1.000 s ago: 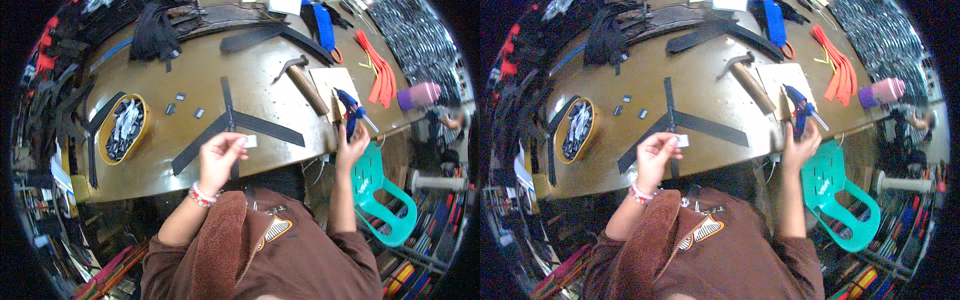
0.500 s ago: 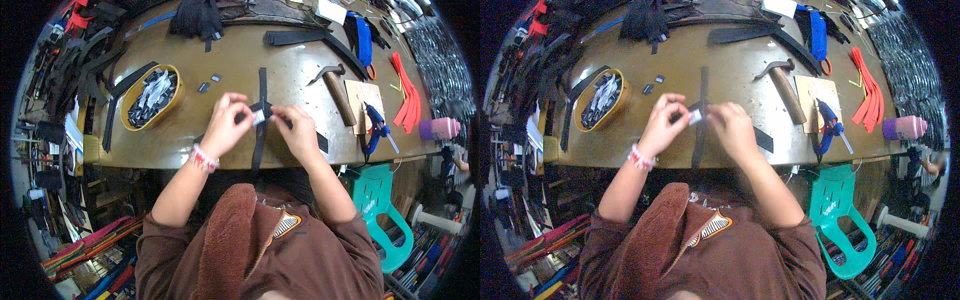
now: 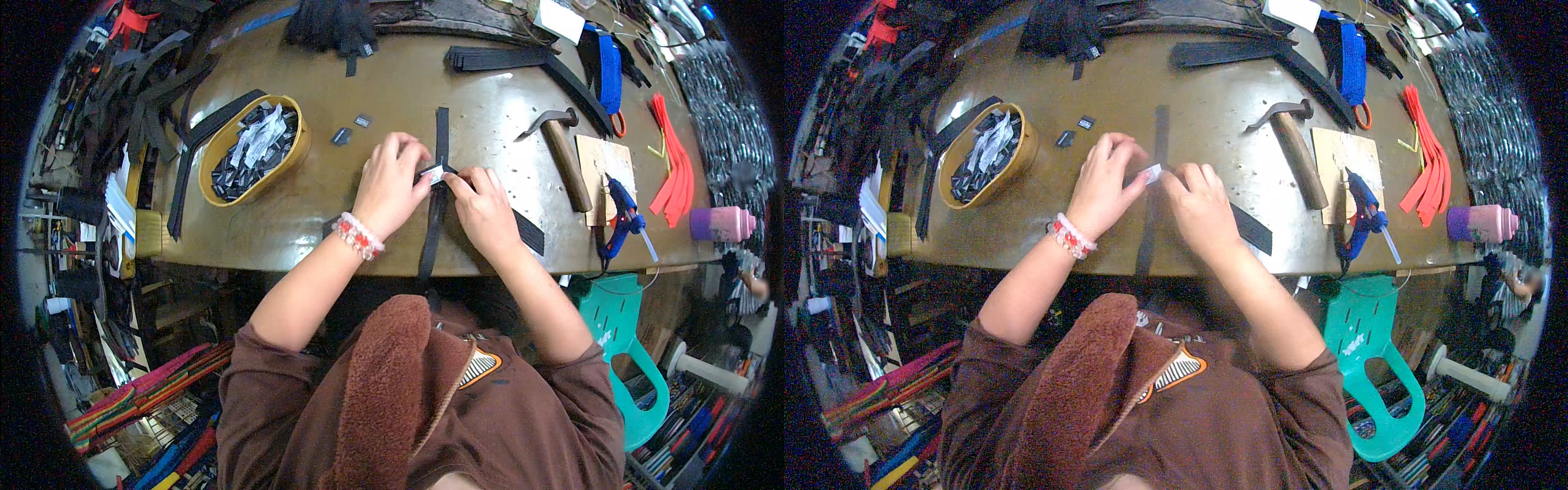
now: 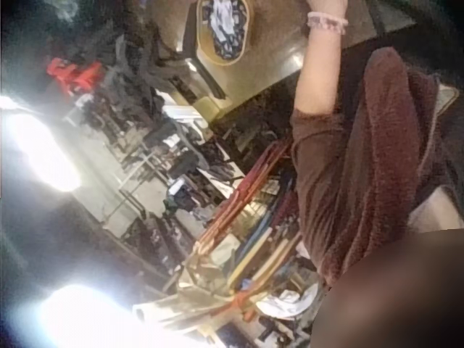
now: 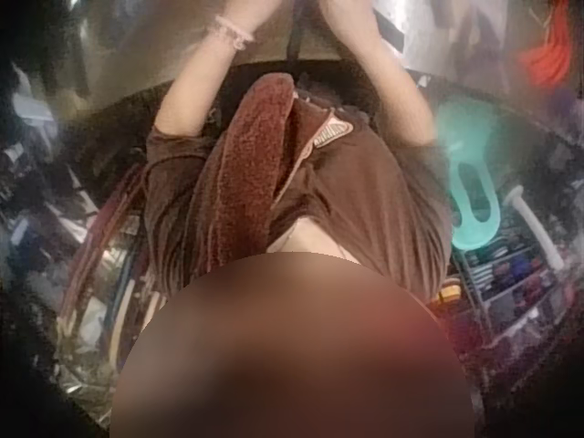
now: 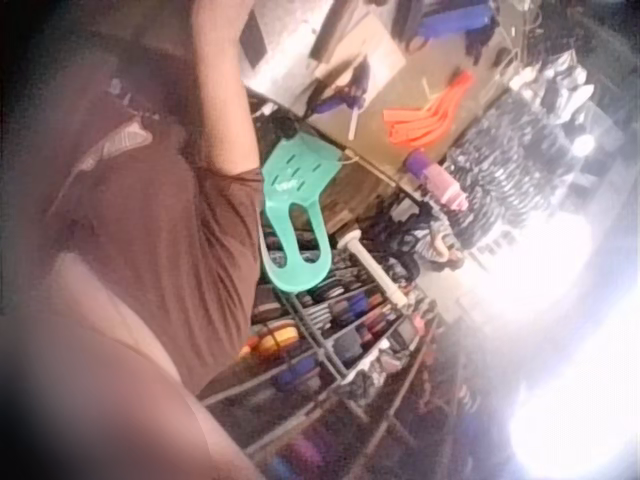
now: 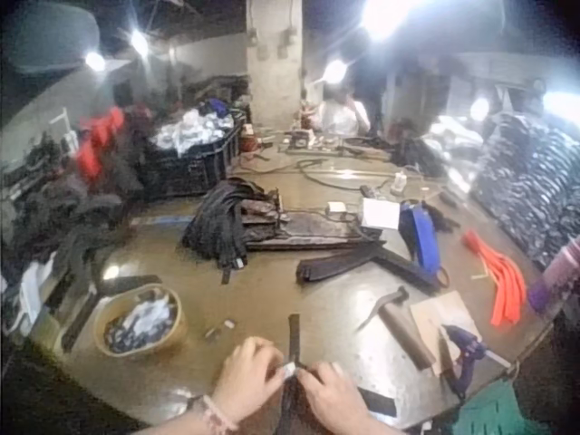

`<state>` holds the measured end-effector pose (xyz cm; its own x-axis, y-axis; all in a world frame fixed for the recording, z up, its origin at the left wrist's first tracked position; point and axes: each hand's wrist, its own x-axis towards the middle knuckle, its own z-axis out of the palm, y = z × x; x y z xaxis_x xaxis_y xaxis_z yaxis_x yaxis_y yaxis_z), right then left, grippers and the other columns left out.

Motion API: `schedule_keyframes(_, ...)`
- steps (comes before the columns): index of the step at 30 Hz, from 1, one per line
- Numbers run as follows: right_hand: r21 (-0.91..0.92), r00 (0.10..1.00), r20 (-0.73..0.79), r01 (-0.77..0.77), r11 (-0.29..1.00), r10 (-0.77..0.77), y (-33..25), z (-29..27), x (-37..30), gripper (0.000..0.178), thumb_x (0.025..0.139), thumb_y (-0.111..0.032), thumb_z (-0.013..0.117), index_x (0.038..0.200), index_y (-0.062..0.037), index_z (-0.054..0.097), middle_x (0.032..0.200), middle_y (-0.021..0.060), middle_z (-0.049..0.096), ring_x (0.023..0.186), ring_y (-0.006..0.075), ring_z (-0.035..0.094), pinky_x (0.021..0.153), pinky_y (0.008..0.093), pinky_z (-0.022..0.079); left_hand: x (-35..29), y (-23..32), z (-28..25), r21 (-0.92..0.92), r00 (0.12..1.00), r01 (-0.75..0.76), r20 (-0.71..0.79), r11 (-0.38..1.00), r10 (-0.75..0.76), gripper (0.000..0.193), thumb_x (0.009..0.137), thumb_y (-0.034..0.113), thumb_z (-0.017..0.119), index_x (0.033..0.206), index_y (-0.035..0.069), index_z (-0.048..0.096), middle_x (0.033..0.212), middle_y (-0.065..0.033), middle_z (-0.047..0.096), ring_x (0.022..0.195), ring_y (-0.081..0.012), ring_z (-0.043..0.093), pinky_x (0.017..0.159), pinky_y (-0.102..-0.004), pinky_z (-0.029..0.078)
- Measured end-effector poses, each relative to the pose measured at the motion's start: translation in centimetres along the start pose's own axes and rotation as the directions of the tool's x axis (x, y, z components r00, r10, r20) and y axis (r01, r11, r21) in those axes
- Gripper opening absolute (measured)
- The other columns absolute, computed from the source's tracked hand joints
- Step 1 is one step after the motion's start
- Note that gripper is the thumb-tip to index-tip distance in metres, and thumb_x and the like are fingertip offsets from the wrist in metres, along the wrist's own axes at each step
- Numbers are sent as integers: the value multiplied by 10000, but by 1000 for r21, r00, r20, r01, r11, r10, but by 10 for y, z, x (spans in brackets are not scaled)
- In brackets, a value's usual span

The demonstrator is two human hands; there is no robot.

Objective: The person assembles black fabric straps by attaching small metal buckles using a hot glue gun. They repeatedly pick up straps, apply glue, and press buckles into place, then set the finished pieces aside on the table.

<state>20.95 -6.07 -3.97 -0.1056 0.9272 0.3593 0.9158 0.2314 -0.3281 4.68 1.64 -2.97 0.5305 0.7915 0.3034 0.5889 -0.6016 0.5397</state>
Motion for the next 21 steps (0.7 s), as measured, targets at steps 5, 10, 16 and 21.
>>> schedule_keyframes(5, -22, 907, 159, 398, 917, -389, 19, -18, 16, 296, 755, -154, 544, 1041, -80, 571, 985, 84, 516, 931, 249, 530, 762, 357, 463, -18, -15, -11, 221, 905, -424, 145, 878, 400, 304, 761, 107, 580, 1064, 106, 609, 1178, -36, 548, 1018, -229, 526, 852, -361, 439)
schedule_keyframes(10, -49, 622, 263, 772, 634, -737, 27, -12, 21, 266, 748, -164, 548, 1005, -106, 579, 938, 60, 528, 887, 207, 556, 728, 326, 459, -21, -26, -2, 127, 878, -477, 110, 870, 465, 315, 768, 98, 549, 1076, 68, 609, 1171, -28, 576, 1008, -215, 540, 854, -351, 451)
schedule_keyframes(16, 492, 976, 195, -184, 851, 98, 31, -12, 48, 148, 769, -27, 629, 899, -53, 696, 840, 145, 657, 800, 256, 647, 743, 327, 501, -22, -27, 0, 145, 859, -510, 142, 848, 492, 301, 787, 117, 525, 1076, 54, 581, 1157, -37, 581, 1009, -205, 539, 836, -350, 454)
schedule_keyframes(21, 422, 932, 359, -209, 882, 49, 56, 0, 71, 165, 750, -113, 730, 875, -14, 687, 766, 90, 673, 701, 135, 603, 663, 279, 484, -20, -27, -1, 160, 840, -541, 139, 826, 524, 290, 789, 121, 519, 1066, 54, 573, 1153, -47, 576, 1014, -203, 535, 830, -345, 450)
